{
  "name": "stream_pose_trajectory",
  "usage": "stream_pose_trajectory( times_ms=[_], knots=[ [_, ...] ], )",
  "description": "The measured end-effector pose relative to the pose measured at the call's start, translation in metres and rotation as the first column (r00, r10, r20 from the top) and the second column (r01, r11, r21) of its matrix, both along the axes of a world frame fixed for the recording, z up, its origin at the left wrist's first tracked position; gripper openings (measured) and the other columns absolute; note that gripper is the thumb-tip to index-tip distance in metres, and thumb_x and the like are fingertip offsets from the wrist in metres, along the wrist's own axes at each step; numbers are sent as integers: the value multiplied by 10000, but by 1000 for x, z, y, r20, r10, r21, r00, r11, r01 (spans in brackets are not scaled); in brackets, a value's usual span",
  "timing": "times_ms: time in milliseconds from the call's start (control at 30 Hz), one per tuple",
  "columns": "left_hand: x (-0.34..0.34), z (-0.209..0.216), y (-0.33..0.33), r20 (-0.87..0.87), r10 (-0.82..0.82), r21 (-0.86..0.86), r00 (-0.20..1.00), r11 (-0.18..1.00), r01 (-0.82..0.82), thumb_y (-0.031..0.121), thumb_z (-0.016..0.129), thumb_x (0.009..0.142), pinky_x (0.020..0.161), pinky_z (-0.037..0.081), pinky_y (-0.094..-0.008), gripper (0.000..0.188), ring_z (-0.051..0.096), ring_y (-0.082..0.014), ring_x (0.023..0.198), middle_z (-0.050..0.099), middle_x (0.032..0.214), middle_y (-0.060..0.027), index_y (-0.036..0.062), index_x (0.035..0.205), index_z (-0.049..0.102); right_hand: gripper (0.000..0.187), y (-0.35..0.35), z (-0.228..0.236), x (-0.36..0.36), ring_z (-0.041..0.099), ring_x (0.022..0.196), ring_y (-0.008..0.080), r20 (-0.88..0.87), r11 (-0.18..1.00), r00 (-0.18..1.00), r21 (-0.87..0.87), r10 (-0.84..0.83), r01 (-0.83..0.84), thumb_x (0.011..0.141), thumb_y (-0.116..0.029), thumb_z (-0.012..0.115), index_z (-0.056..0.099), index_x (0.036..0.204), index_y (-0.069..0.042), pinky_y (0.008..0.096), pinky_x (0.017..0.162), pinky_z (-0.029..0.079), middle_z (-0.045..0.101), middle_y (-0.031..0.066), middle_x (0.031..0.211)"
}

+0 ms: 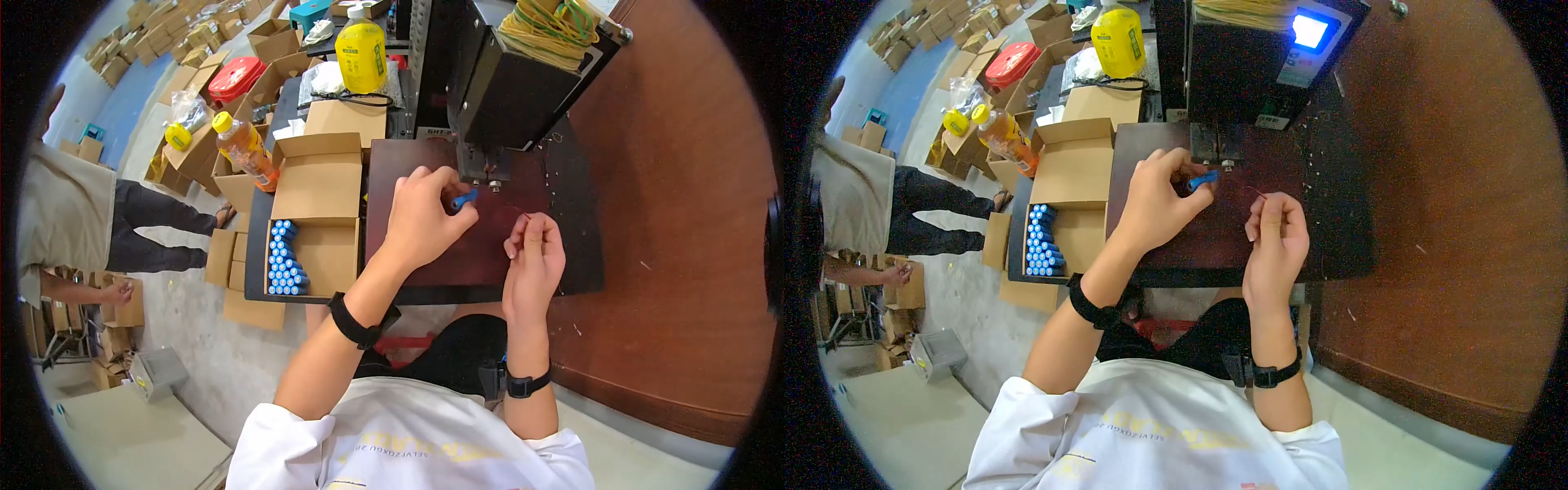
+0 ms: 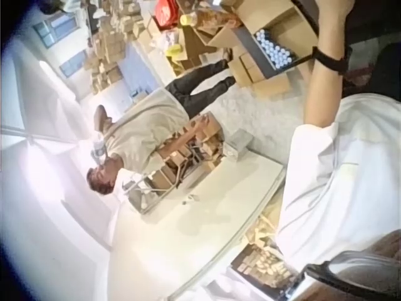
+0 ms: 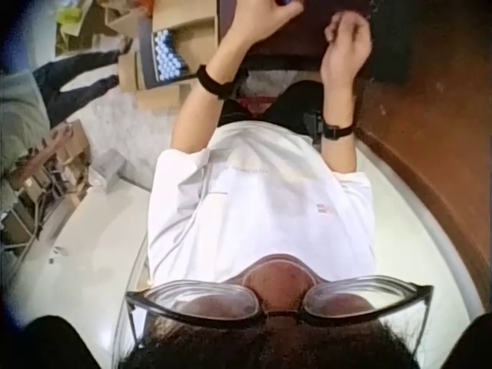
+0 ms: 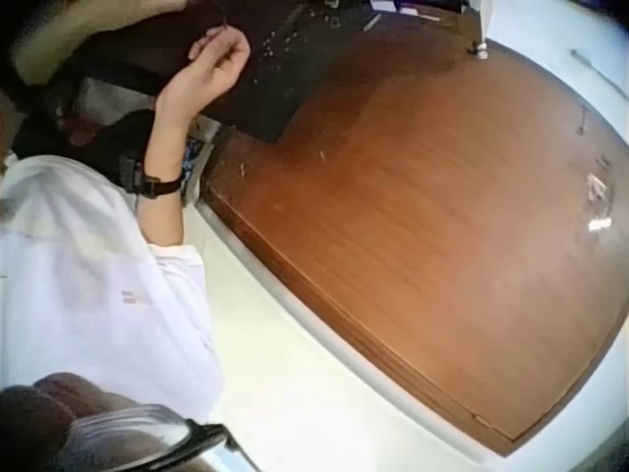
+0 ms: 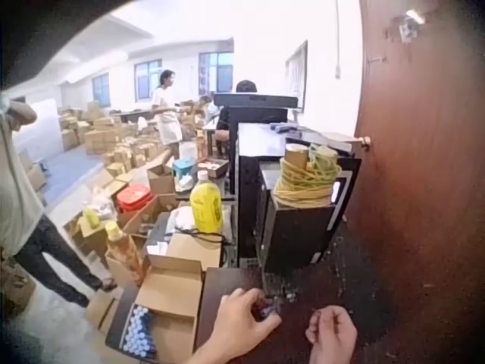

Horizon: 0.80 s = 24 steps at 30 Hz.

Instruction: The person picks up a battery and a wire, places them into a spot welding machine, and presses a foot pedal. After welding, the person sets the battery aside and repeats the process with another battery and wire.

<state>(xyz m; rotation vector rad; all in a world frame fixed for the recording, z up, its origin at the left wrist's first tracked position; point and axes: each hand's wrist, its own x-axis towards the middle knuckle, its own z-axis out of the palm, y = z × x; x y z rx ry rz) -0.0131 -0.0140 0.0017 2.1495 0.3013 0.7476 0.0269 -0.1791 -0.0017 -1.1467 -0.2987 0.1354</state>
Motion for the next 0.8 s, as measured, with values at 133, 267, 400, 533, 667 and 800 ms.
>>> stream_pose_trajectory(
  times_ms=[133, 267, 400, 533, 667, 800],
  knots=[
    [3, -1, 3, 52, 39, 39, 998, 998, -41, 178, 736, 691, 768, 423, -385, 176, 592, -265, 749, 640, 735, -60, 51, 802, 686, 162, 10, 8, 5, 478, 761, 76, -161, 994, 981, 36, 103, -99, 1046, -209, 548, 560, 1049, -48, 229, 624, 380, 554, 20, 922],
    [5, -5, 2, 129, 65, -217, 990, 975, -36, 176, 728, 694, 758, 422, -386, 182, 588, -262, 788, 647, 746, -58, 45, 814, 691, 145, 4, 6, 5, 487, 722, 67, -152, 995, 987, -73, 54, -66, 1043, -195, 552, 570, 1033, -52, 208, 565, 369, 566, 22, 917],
    [5, -3, 5, 71, 32, -131, 997, 991, -23, 183, 734, 699, 759, 415, -397, 193, 580, -255, 825, 651, 762, -49, 32, 810, 693, 144, -5, 8, 12, 482, 692, 60, -166, 993, 986, -107, 28, -46, 1042, -187, 552, 570, 1034, -45, 192, 539, 356, 566, 23, 904],
    [6, -1, 6, -46, -26, 36, 999, 999, 28, 185, 742, 713, 771, 407, -395, 190, 570, -258, 839, 646, 773, -49, 30, 819, 712, 151, 6, 11, 10, 482, 692, 61, -214, 989, 968, -44, 132, -144, 1045, -193, 547, 561, 1042, -42, 196, 535, 360, 559, 26, 908],
    [8, -8, 1, -2, 5, 160, 1000, 987, -5, 186, 745, 733, 765, 400, -386, 168, 563, -260, 851, 642, 780, -48, 40, 813, 724, 151, 16, 6, 11, 483, 695, 61, -247, 983, 954, -22, 169, -180, 1047, -192, 543, 555, 1040, -41, 199, 518, 360, 553, 25, 915],
    [10, -9, -1, -13, 22, 191, 1000, 981, -19, 200, 753, 751, 748, 391, -388, 161, 553, -260, 850, 624, 778, -45, 49, 799, 728, 152, 20, 7, 13, 480, 698, 59, -282, 992, 952, -13, 117, -125, 1047, -191, 541, 555, 1041, -39, 203, 506, 355, 553, 22, 915]
  ],
)
